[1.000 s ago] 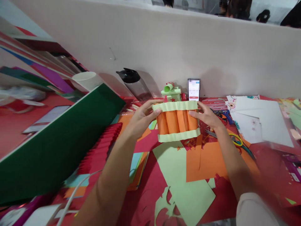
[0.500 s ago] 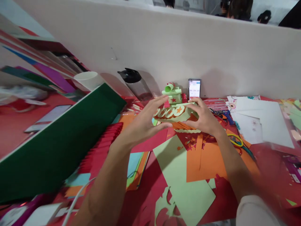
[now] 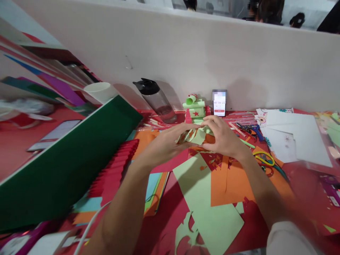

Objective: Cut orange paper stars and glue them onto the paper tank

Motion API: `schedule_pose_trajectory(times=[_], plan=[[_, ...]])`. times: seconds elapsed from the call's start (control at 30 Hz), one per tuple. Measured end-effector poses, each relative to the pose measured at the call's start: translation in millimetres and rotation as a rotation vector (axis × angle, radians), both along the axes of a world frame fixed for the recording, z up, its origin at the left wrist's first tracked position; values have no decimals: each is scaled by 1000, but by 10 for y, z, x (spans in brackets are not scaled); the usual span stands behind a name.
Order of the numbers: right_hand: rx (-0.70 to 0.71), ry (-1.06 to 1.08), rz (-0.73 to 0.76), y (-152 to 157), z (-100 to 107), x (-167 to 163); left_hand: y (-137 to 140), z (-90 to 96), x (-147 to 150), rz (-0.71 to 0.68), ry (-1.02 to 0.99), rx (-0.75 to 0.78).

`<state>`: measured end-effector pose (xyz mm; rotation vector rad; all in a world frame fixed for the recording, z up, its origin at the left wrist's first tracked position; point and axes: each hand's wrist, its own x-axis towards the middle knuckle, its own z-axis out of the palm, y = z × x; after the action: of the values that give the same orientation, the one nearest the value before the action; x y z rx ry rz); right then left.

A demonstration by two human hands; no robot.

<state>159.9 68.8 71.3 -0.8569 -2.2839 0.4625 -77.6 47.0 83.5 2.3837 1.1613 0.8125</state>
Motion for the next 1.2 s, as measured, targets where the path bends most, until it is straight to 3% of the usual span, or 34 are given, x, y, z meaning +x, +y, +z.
schedule_pose_trajectory(times=[0.13,0.3,0.4,0.53,0.7,0.93,1.0,1.13,1.2], plan=[[-46,81,36,27,19,73,77,-84,-76,12,-153,-37],[-96,340,-16,184,-36,348,262,-281,-234,105,-561,-46],[-246,391,-28,297,-149,469,380,-397,-284,185,-764,-38],[-484,338,0,373,-333,410,507,-529,-266,200,-1130,-140],[-581,370,-5,370,-463,197,575,-636,-186,257,-1344,-210],[-494,347,-175,335,-289,231,610,-783,-243,227,-1293,-301],[-453,306,-190,322,-215,293,589,-798,-349,185,-1146,-384],[-371,153,-166,272,-86,377,522,-787,-549,137,-650,-573],[-301,34,-169,242,-47,376,514,-798,-579,112,-451,-588]])
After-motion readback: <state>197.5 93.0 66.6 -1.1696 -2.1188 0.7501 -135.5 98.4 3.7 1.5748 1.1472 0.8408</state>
